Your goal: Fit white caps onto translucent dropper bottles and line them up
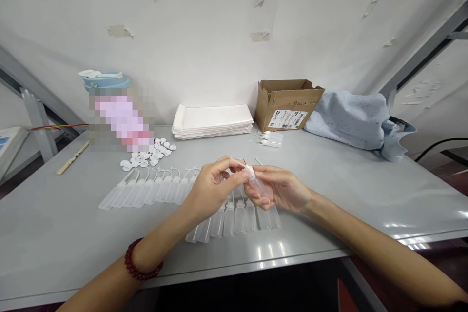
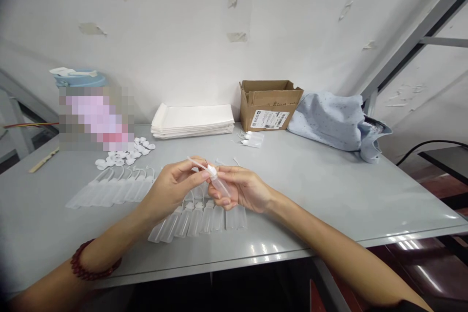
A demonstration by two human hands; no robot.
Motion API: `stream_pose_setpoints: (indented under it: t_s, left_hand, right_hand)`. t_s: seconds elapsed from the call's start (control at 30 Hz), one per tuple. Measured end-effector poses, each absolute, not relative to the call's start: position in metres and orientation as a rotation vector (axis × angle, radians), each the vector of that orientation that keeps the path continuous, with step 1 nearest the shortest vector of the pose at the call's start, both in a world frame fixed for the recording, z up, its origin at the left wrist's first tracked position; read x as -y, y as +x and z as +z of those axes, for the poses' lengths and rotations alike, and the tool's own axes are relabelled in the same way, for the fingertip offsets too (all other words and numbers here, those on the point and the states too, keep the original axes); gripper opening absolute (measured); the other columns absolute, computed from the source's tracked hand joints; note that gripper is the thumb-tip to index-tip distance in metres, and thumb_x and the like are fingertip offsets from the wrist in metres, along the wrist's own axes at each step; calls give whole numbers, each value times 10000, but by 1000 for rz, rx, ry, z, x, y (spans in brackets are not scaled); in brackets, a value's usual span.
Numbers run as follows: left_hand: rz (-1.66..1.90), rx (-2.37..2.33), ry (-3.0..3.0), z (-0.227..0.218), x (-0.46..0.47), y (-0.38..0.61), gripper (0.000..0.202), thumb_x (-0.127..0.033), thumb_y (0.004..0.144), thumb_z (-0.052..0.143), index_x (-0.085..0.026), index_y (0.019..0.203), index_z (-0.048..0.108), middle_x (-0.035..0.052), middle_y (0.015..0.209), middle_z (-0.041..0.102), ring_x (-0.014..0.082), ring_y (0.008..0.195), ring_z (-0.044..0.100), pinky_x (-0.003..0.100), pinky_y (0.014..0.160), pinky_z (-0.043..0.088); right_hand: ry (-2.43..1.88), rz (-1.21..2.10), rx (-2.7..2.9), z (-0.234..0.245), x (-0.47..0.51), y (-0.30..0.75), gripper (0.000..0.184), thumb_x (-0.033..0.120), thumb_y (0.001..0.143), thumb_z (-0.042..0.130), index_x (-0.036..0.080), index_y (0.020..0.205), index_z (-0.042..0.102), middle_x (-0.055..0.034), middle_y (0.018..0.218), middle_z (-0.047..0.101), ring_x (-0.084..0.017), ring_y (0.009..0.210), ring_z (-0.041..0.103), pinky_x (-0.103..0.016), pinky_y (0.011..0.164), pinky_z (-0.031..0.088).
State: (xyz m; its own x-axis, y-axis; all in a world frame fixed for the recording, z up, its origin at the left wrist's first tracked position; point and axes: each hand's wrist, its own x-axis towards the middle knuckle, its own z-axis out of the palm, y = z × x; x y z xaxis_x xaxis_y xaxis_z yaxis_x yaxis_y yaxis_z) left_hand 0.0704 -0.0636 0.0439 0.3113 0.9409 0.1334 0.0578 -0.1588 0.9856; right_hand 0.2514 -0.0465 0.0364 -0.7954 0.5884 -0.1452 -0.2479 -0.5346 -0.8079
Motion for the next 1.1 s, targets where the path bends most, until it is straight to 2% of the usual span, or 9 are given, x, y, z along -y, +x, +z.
stream_pose_setpoints:
  t_s: [0.2,0.3,0.4,0.63,0.9,1.0,1.1]
  left_hand:
    - [944,-893,1617,44,57,65,172,-318,851,574,-208,853,707,41,928,643,195,931,575,309,851,440]
    - [899,-871,1665,46,54,62,191,-313,855,565,-203,811,715,54,983,645,207,976,574,314,864,440]
    - [851,-872,1729,49,54,60,207,-317,855,563,-201,791,722,66,1031,644,218,986,575,312,818,456]
    - [820,-1009,1702,51,58,61,192,-352,824,616,-181,884,680,25,749,648,172,761,582,294,700,454]
    - [796,-882,1818,52,55,56,127,-253,830,610,-209,901,705,25,941,661,155,854,588,267,720,430]
    - [694,-871,1776,54,54,52,172,-267,824,607,-215,965,691,28,991,659,164,868,599,281,739,451]
    - [630,-971,1739,55,51,46,296,-257,784,631,-214,1077,641,41,1033,657,180,884,602,300,750,470]
  right_hand:
    - [-475,2367,1125,32,46,252,261,358,914,471,119,879,570,11,632,442,-59,466,359,-188,416,202]
    - [-466,2392,1115,31,47,252,240,335,924,455,128,886,569,19,623,433,-56,454,352,-183,410,198]
    - [-469,2390,1138,33,48,252,228,317,929,443,129,896,566,24,614,434,-54,447,346,-183,409,192]
    - [-587,2360,1201,33,47,252,249,334,908,469,115,837,563,36,574,427,-40,413,312,-181,395,166]
    - [-593,2425,1222,26,46,253,305,392,903,458,113,852,570,38,580,419,-43,401,308,-196,384,143]
    - [-640,2328,1355,26,46,251,271,380,893,481,126,842,557,42,590,416,-46,417,308,-204,402,160]
    - [-748,1984,1624,30,49,251,250,365,904,478,143,798,525,37,621,414,-65,485,342,-212,453,227]
